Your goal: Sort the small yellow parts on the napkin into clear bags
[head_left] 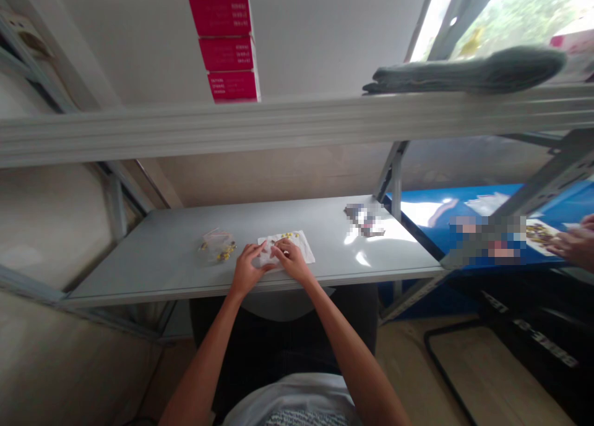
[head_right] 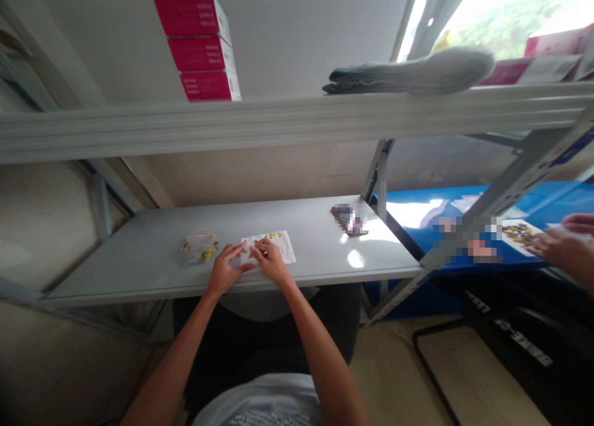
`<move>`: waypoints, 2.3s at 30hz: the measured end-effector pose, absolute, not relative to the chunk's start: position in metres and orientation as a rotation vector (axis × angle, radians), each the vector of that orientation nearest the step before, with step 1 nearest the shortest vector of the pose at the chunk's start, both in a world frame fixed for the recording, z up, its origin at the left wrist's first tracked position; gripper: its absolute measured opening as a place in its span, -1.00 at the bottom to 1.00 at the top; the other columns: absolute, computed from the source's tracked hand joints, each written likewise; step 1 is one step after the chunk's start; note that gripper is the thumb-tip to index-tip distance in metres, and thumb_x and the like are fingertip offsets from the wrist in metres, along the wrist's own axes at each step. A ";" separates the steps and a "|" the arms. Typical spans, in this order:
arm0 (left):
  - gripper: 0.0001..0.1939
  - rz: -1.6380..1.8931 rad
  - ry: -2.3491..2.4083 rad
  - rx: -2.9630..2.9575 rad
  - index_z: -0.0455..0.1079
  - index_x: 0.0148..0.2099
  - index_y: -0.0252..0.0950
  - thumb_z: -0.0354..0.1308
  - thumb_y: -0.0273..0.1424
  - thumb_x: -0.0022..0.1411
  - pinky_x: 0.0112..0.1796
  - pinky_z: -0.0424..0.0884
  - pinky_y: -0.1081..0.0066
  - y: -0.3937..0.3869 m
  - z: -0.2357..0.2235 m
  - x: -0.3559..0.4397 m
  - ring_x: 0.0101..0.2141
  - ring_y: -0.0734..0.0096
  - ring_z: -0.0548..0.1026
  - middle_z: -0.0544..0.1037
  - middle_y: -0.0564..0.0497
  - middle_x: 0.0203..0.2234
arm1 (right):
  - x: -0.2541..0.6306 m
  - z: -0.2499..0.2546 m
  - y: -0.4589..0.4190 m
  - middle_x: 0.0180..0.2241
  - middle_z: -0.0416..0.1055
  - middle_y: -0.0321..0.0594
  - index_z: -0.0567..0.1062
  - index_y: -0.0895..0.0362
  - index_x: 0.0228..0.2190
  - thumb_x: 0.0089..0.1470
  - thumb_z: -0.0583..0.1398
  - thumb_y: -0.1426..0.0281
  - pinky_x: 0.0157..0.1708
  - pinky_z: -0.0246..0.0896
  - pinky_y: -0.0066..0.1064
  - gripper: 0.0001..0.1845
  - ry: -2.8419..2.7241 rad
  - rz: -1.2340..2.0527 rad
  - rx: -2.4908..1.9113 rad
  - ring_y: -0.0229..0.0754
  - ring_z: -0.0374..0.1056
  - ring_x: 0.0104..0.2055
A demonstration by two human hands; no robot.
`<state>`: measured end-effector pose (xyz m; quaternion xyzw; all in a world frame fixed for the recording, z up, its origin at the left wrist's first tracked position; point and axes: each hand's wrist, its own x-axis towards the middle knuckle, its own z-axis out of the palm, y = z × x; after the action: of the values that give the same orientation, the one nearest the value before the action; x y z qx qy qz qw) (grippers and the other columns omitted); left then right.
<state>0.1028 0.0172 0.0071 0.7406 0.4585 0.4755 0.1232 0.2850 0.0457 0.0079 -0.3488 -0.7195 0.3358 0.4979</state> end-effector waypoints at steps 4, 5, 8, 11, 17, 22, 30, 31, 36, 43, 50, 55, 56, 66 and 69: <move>-0.34 1.454 1.432 1.989 0.48 0.20 -0.21 0.43 -0.10 0.09 -0.04 0.48 0.20 0.020 0.004 0.098 -0.19 0.22 0.52 0.58 -0.06 -0.19 | 0.285 0.013 0.057 -0.27 0.49 -0.16 0.58 0.12 -0.27 0.28 0.13 0.41 -0.24 0.29 -0.39 -0.79 -1.719 0.582 -1.152 -0.19 0.37 -0.29; -0.34 1.450 1.455 1.947 0.48 0.20 -0.21 0.43 -0.10 0.09 -0.04 0.48 0.20 0.021 0.003 0.097 -0.19 0.22 0.52 0.59 -0.06 -0.18 | 0.284 0.016 0.061 -0.24 0.51 -0.15 0.59 0.12 -0.24 0.25 0.13 0.48 -0.20 0.28 -0.39 -0.79 -1.749 0.517 -1.248 -0.19 0.38 -0.28; -0.33 1.415 1.487 1.868 0.50 0.19 -0.21 0.44 -0.10 0.06 -0.02 0.47 0.20 0.023 0.000 0.096 -0.16 0.20 0.53 0.60 -0.07 -0.16 | 0.278 0.024 0.072 -0.11 0.52 -0.12 0.61 0.10 -0.16 0.22 0.15 0.52 -0.12 0.26 -0.39 -0.74 -1.940 0.382 -1.446 -0.17 0.43 -0.17; -0.35 1.409 1.509 1.831 0.53 0.15 -0.20 0.46 -0.11 0.02 0.02 0.45 0.18 0.023 0.000 0.096 -0.10 0.16 0.54 0.62 -0.07 -0.15 | 0.269 0.026 0.079 -0.08 0.50 -0.07 0.62 0.10 -0.14 0.27 0.15 0.47 -0.15 0.24 -0.38 -0.76 -2.114 0.310 -1.527 -0.12 0.45 -0.11; -0.37 1.410 1.529 1.806 0.55 0.12 -0.22 0.47 -0.12 0.01 0.00 0.46 0.15 0.024 0.001 0.097 -0.12 0.14 0.55 0.63 -0.09 -0.17 | 0.265 0.017 0.085 -0.12 0.51 0.03 0.62 0.12 -0.21 0.31 0.08 0.53 -0.16 0.21 -0.34 -0.71 -2.109 0.253 -1.520 -0.02 0.41 -0.05; -0.34 1.432 1.529 1.787 0.54 0.13 -0.24 0.47 -0.10 0.00 0.02 0.45 0.11 0.026 -0.001 0.096 -0.10 0.09 0.55 0.63 -0.12 -0.17 | 0.276 0.023 0.071 -0.19 0.57 -0.17 0.62 0.04 -0.23 0.30 0.18 0.43 -0.18 0.22 -0.40 -0.81 -1.992 0.414 -1.213 -0.16 0.43 -0.20; -0.31 1.398 1.475 1.794 0.54 0.13 -0.22 0.48 -0.05 -0.02 0.04 0.44 0.11 0.025 0.000 0.096 -0.08 0.11 0.55 0.61 -0.13 -0.10 | 0.276 0.024 0.055 -0.35 0.62 -0.30 0.63 0.04 -0.35 0.17 0.30 0.39 -0.35 0.20 -0.45 -0.92 -1.886 0.756 -0.970 -0.26 0.37 -0.45; -0.31 1.400 1.467 1.799 0.54 0.13 -0.22 0.48 -0.05 -0.02 0.04 0.43 0.11 0.025 0.000 0.097 -0.08 0.11 0.55 0.61 -0.12 -0.10 | 0.276 0.024 0.055 -0.35 0.62 -0.29 0.64 0.04 -0.36 0.18 0.29 0.39 -0.35 0.21 -0.45 -0.90 -1.879 0.783 -0.958 -0.25 0.39 -0.44; -0.32 1.415 1.463 1.804 0.55 0.12 -0.22 0.49 -0.05 -0.03 0.01 0.45 0.13 0.023 0.001 0.098 -0.12 0.14 0.55 0.60 -0.10 -0.15 | 0.279 0.023 0.053 -0.34 0.64 -0.28 0.68 0.01 -0.28 0.23 0.24 0.33 -0.34 0.24 -0.44 -0.82 -1.936 0.876 -0.884 -0.23 0.41 -0.41; -0.35 1.478 1.378 1.673 0.45 0.21 -0.24 0.38 -0.09 0.13 0.10 0.38 0.15 0.022 0.001 0.095 -0.01 0.14 0.55 0.61 -0.15 -0.04 | 0.315 0.009 0.072 -0.22 0.62 -0.12 0.65 0.13 -0.23 0.22 0.12 0.43 -0.22 0.31 -0.36 -0.73 -1.614 0.523 -1.265 -0.15 0.43 -0.32; -0.32 1.440 1.366 1.726 0.43 0.22 -0.24 0.41 -0.09 0.11 0.13 0.35 0.11 0.019 0.005 0.097 0.05 0.11 0.51 0.59 -0.15 0.01 | 0.334 0.013 0.086 -0.03 0.50 -0.01 0.61 0.12 0.00 0.25 0.12 0.51 -0.08 0.24 -0.32 -0.63 -1.844 0.239 -1.690 -0.04 0.43 -0.06; -0.34 1.392 1.334 1.801 0.45 0.20 -0.23 0.42 -0.08 0.11 0.13 0.36 0.11 0.017 0.009 0.099 0.02 0.13 0.52 0.60 -0.14 -0.04 | 0.330 0.017 0.086 -0.08 0.49 0.02 0.65 0.11 -0.14 0.33 0.10 0.44 -0.16 0.21 -0.32 -0.69 -1.896 0.229 -1.765 -0.03 0.42 -0.07; -0.34 1.384 1.333 1.818 0.47 0.19 -0.23 0.43 -0.08 0.09 0.12 0.37 0.12 0.018 0.009 0.100 0.01 0.13 0.52 0.60 -0.14 -0.05 | 0.330 0.016 0.086 -0.09 0.49 0.01 0.65 0.10 -0.16 0.33 0.09 0.44 -0.17 0.21 -0.33 -0.69 -1.890 0.224 -1.764 -0.03 0.41 -0.08; -0.38 1.256 1.308 1.788 0.52 0.11 -0.24 0.48 -0.16 0.01 -0.02 0.49 0.19 0.038 0.011 0.112 -0.13 0.16 0.60 0.66 -0.11 -0.13 | 0.331 0.009 0.089 -0.14 0.48 -0.05 0.62 0.10 -0.25 0.30 0.12 0.46 -0.21 0.22 -0.39 -0.75 -1.844 0.139 -1.641 -0.11 0.37 -0.12; -0.38 1.252 1.321 1.786 0.52 0.10 -0.26 0.49 -0.19 -0.01 -0.03 0.50 0.20 0.043 0.013 0.117 -0.14 0.15 0.61 0.66 -0.12 -0.12 | 0.328 0.014 0.082 -0.15 0.49 -0.08 0.60 0.11 -0.25 0.29 0.12 0.44 -0.19 0.24 -0.38 -0.77 -1.781 0.247 -1.370 -0.15 0.37 -0.20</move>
<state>0.1169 0.0425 0.0132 0.6699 0.4954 0.4697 0.2917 0.3282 0.0823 0.0145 -0.5481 -0.7127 0.0989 0.4264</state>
